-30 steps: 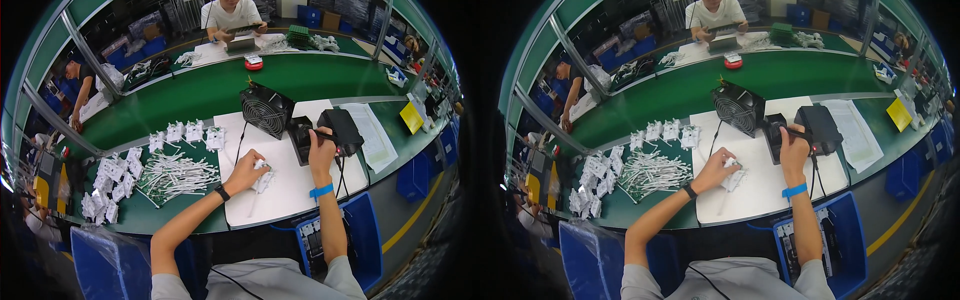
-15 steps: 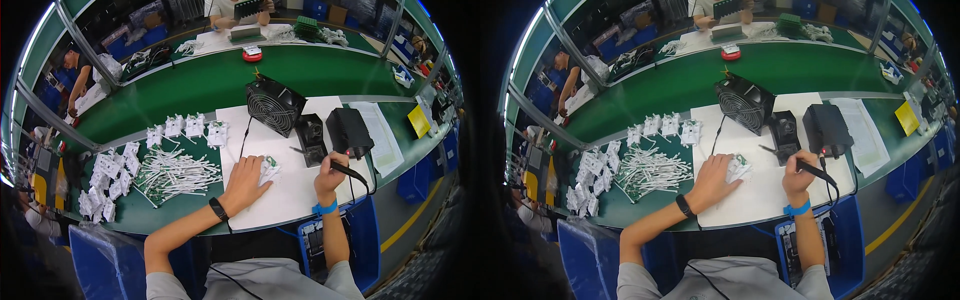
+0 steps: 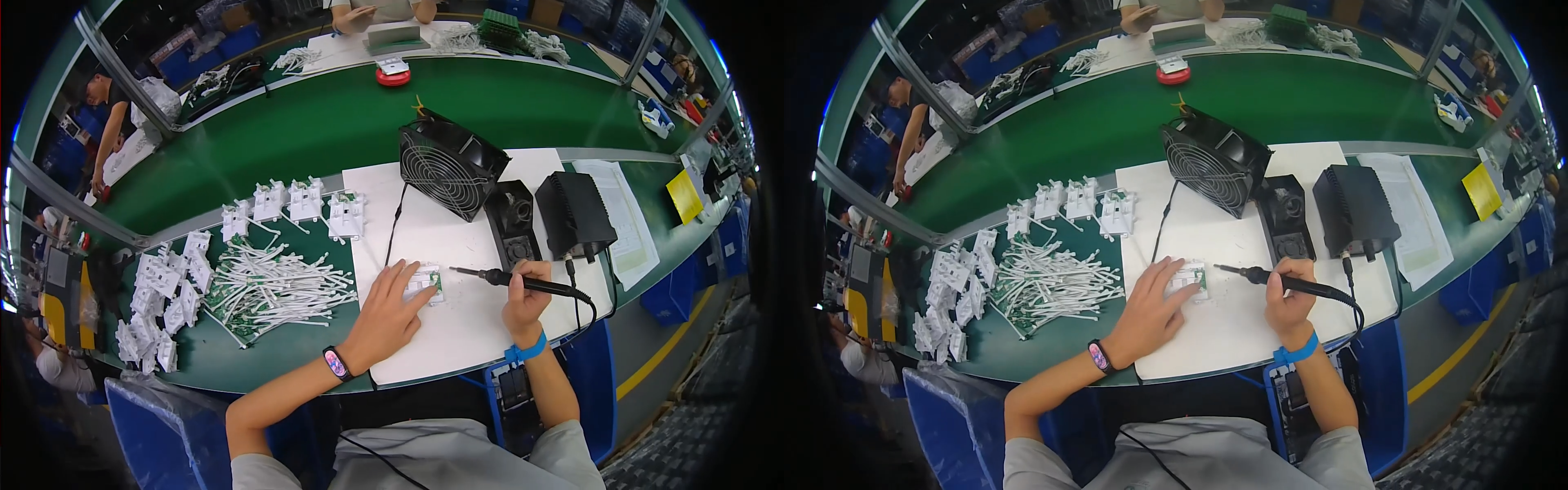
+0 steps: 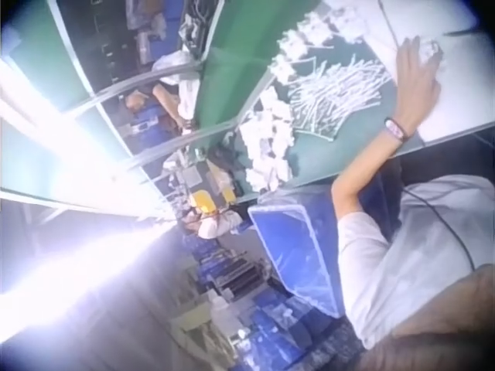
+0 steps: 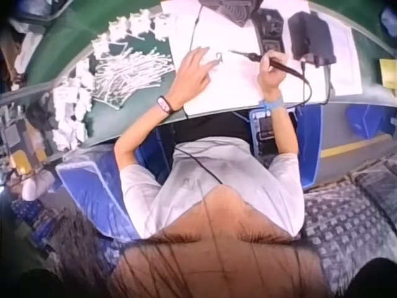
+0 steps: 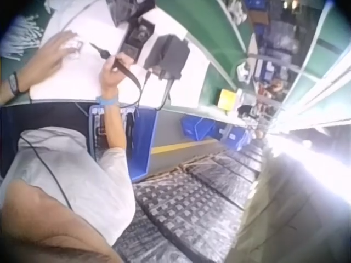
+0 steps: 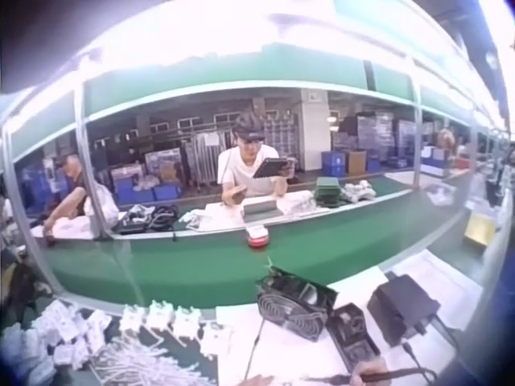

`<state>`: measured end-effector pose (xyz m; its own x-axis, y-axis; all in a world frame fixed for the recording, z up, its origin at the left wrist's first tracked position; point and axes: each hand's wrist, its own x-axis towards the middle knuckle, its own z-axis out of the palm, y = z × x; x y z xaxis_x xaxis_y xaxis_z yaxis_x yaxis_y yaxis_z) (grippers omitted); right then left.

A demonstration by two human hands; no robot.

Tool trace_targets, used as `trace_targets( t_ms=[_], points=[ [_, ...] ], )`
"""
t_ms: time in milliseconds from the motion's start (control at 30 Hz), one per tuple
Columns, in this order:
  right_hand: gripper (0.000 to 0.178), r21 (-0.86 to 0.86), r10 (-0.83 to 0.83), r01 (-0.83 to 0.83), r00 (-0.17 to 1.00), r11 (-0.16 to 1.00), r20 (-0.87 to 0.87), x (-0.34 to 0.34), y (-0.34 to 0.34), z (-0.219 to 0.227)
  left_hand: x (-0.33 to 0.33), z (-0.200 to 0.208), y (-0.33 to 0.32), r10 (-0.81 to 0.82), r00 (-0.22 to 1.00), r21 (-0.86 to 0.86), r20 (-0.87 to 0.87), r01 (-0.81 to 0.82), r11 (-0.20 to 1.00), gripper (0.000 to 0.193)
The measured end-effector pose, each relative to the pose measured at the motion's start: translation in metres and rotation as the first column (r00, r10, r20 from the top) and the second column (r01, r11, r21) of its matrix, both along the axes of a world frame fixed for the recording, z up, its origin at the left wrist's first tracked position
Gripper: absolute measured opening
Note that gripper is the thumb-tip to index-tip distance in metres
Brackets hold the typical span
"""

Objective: Soldering electrical components onto a circuit board on an assembly line.

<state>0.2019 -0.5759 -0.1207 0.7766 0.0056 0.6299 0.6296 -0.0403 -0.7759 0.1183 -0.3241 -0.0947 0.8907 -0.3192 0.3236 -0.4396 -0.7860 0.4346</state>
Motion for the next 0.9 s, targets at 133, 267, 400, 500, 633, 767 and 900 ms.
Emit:
trace_targets(
  t_ms=[133, 267, 400, 500, 633, 767, 900],
  points=[
    [0.015, -0.006, 0.070, -0.070, 0.997, 0.998, -0.017, -0.0013, 0.0026, -0.0007, 0.0002, -0.0036, -0.0017, 0.021, 0.999, -0.018, 0.035, -0.020, 1.000, 0.053],
    [0.016, -0.031, 0.104, -0.105, 0.994, 0.994, -0.020, -0.0018, 0.0045, 0.0025, 0.0008, -0.0046, -0.0005, 0.019, 0.999, -0.037, 0.042, -0.017, 0.999, 0.054],
    [0.015, -0.051, 0.147, -0.150, 0.987, 0.987, -0.060, -0.0012, 0.0037, 0.0032, 0.0004, -0.0030, 0.0004, 0.019, 0.999, -0.053, 0.040, -0.017, 0.998, 0.054],
    [0.015, -0.070, 0.153, -0.157, 0.986, 0.985, -0.058, -0.0007, 0.0045, 0.0045, 0.0004, -0.0035, 0.0011, 0.020, 0.999, -0.062, 0.035, -0.017, 0.998, 0.054],
    [0.015, -0.058, 0.137, -0.140, 0.989, 0.988, -0.051, -0.0021, 0.0042, 0.0029, 0.0003, -0.0045, 0.0018, 0.019, 0.999, -0.070, 0.035, -0.016, 0.997, 0.053],
    [0.015, -0.050, 0.164, -0.167, 0.985, 0.985, -0.061, -0.0015, 0.0029, 0.0023, 0.0003, -0.0040, 0.0018, 0.019, 0.999, -0.080, 0.031, -0.016, 0.997, 0.053],
    [0.016, -0.048, 0.184, -0.187, 0.981, 0.981, -0.062, -0.0014, 0.0034, 0.0033, 0.0004, -0.0038, 0.0014, 0.020, 0.999, -0.076, 0.032, -0.018, 0.997, 0.053]
  ],
)
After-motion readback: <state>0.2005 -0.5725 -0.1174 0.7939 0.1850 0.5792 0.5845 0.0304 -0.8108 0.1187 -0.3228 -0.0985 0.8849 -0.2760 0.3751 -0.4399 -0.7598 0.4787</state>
